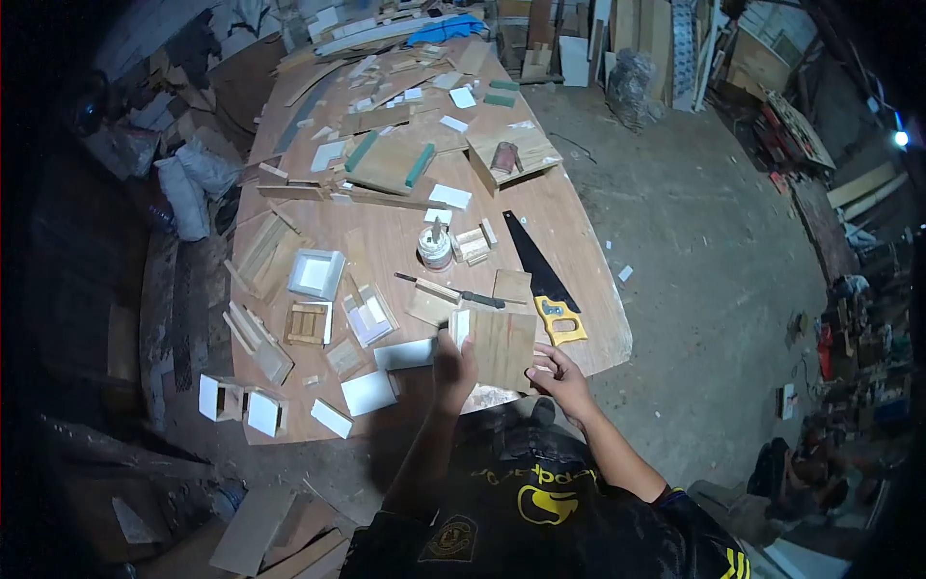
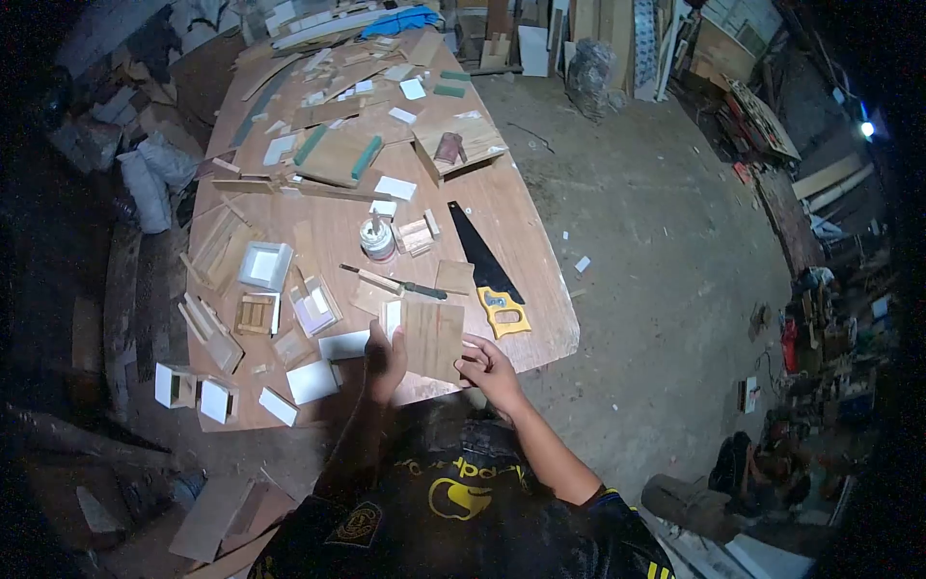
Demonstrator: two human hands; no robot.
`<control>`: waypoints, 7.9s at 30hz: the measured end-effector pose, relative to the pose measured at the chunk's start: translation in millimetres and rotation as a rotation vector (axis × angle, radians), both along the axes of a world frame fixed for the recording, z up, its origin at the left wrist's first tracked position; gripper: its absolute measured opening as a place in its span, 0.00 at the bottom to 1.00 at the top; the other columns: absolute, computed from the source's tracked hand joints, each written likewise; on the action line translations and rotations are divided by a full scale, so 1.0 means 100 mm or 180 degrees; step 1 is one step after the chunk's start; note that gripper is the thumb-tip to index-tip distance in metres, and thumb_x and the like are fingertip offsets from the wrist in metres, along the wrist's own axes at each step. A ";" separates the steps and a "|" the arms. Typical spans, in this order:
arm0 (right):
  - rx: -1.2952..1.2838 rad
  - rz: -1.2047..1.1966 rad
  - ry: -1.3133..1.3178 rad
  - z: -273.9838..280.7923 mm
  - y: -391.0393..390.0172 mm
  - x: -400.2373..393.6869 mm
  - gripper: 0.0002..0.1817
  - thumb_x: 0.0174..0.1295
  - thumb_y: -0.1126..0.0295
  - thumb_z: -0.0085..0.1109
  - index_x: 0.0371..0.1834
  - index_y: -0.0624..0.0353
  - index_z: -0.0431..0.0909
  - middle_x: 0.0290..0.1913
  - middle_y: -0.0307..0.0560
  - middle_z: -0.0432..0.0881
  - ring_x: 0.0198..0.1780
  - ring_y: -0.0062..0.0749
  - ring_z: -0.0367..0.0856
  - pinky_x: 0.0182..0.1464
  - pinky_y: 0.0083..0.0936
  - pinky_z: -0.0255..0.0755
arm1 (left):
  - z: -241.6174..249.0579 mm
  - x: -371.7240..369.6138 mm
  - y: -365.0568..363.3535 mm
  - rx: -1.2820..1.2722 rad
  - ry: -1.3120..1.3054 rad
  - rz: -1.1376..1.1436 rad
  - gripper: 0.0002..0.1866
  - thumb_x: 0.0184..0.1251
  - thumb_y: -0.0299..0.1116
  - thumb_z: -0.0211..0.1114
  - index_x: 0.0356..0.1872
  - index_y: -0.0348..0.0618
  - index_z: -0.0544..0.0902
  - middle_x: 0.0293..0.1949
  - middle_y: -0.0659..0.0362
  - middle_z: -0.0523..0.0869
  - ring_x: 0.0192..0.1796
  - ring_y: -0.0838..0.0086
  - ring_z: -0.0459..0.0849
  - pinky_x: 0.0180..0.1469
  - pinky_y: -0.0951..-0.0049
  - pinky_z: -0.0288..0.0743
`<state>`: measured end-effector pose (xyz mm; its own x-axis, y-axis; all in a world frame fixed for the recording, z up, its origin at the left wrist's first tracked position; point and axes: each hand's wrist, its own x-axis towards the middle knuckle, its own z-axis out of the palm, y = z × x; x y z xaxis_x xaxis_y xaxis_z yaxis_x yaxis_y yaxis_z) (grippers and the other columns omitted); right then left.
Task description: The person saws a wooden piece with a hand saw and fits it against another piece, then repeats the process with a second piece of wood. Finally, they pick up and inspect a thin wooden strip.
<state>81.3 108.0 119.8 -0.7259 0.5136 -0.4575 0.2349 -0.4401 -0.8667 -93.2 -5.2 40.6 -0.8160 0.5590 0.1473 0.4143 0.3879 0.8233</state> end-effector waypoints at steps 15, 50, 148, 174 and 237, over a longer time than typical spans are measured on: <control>0.0149 -0.0774 0.0116 0.20 0.04 0.26 0.25 0.70 0.68 0.54 0.68 0.62 0.63 0.38 0.38 0.80 0.35 0.17 0.77 0.33 0.20 0.79 | -0.22 0.07 0.51 -0.0120 -0.0823 -0.1670 0.23 0.69 0.39 0.55 0.55 0.28 0.69 0.46 0.37 0.79 0.50 0.46 0.79 0.54 0.55 0.73; 0.4077 -0.1517 -0.0661 0.85 0.97 2.53 0.30 0.54 0.63 0.71 0.60 0.59 0.73 0.49 0.49 0.77 0.49 0.37 0.77 0.50 0.31 0.72 | 1.42 2.52 2.16 0.1043 -0.2321 -0.2176 0.17 0.70 0.32 0.62 0.54 0.37 0.71 0.35 0.64 0.80 0.33 0.87 0.74 0.33 0.83 0.69; 0.1311 -0.0329 0.0194 -0.36 7.32 4.27 0.03 0.65 0.75 0.56 0.36 0.63 0.77 0.35 0.43 0.82 0.37 0.22 0.79 0.43 0.21 0.73 | 0.11 3.77 7.59 0.0504 -0.2198 -0.2465 0.10 0.77 0.32 0.49 0.38 0.37 0.73 0.32 0.60 0.80 0.36 0.78 0.78 0.45 0.75 0.73; 0.0728 0.1566 0.0849 -0.60 11.43 0.64 0.06 0.66 0.76 0.57 0.44 0.65 0.77 0.36 0.45 0.83 0.36 0.22 0.80 0.40 0.19 0.74 | 0.52 1.30 10.41 0.0454 -0.1595 -0.0372 0.11 0.75 0.37 0.55 0.41 0.39 0.77 0.32 0.62 0.81 0.37 0.80 0.78 0.45 0.75 0.73; 0.0823 0.6749 0.1722 -0.84 7.67 -10.65 0.09 0.64 0.70 0.60 0.43 0.62 0.80 0.38 0.43 0.83 0.40 0.24 0.80 0.45 0.23 0.74 | 0.61 -6.24 8.53 0.3432 -0.1159 0.4945 0.07 0.70 0.23 0.58 0.47 0.35 0.73 0.46 0.49 0.85 0.52 0.66 0.84 0.56 0.67 0.76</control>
